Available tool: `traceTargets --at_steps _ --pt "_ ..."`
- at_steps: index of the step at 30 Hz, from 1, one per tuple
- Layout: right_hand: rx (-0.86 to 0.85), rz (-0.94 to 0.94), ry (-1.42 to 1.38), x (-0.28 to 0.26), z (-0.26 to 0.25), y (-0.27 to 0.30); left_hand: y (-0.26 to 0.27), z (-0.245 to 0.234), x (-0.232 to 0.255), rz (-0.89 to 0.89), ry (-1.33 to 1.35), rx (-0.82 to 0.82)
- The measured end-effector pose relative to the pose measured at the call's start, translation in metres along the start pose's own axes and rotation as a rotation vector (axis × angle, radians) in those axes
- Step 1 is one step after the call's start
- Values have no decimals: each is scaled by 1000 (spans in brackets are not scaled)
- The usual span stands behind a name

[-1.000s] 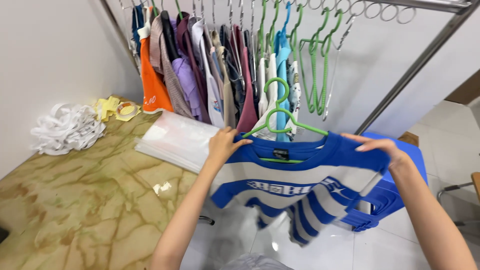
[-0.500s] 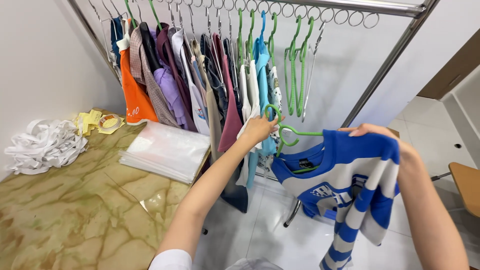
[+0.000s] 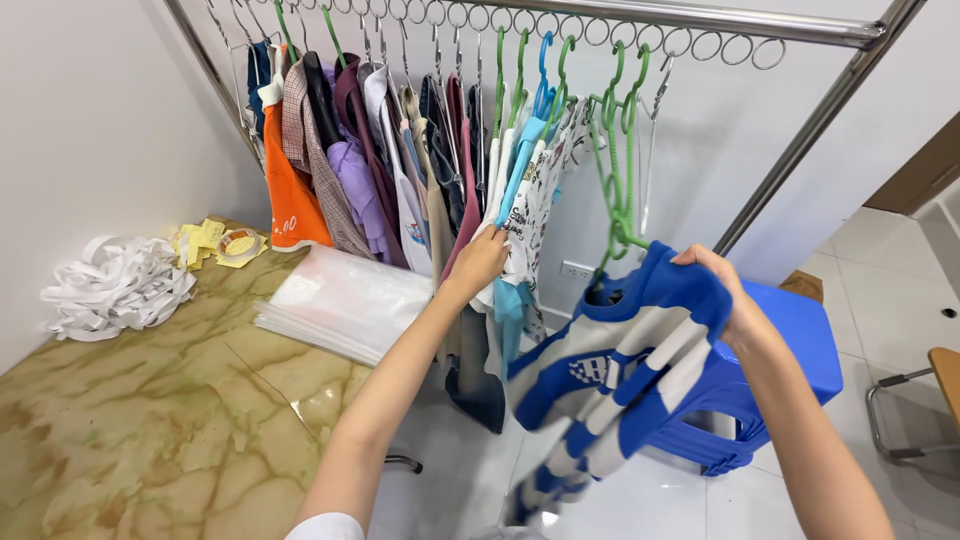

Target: Hanging various items of clothing on a rack using plastic hangers

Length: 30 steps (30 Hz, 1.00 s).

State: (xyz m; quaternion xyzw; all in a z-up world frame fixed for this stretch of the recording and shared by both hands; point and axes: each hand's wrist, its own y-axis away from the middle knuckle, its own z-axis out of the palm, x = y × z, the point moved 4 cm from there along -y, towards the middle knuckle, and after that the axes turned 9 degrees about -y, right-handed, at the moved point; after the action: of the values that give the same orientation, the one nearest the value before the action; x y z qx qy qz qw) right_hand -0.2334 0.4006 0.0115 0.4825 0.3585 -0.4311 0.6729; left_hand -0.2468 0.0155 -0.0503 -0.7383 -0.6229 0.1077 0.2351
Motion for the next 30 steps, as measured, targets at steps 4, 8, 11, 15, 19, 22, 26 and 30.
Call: traceTargets --at_steps 4,8,11,15,19,22,26,30 --pt "19 12 -11 3 19 19 -1 -1 11 27 39 7" --pt "-14 -70 2 -2 68 36 1 -7 20 67 93 31" --pt "-70 -171 36 -2 86 12 7 -11 16 60 110 31" --pt "-172 -370 151 -18 120 -15 13 -20 10 11 150 22" --pt "-183 -419 142 -30 146 -23 14 -25 9 -15 173 13" --pt "-156 -451 107 -35 165 -14 15 -24 2 -43 171 17" --pt "-101 -404 43 -24 180 -4 15 -21 -3 -57 179 2" --pt "-60 -340 17 -1 171 -7 15 -23 -2 -52 244 -1"
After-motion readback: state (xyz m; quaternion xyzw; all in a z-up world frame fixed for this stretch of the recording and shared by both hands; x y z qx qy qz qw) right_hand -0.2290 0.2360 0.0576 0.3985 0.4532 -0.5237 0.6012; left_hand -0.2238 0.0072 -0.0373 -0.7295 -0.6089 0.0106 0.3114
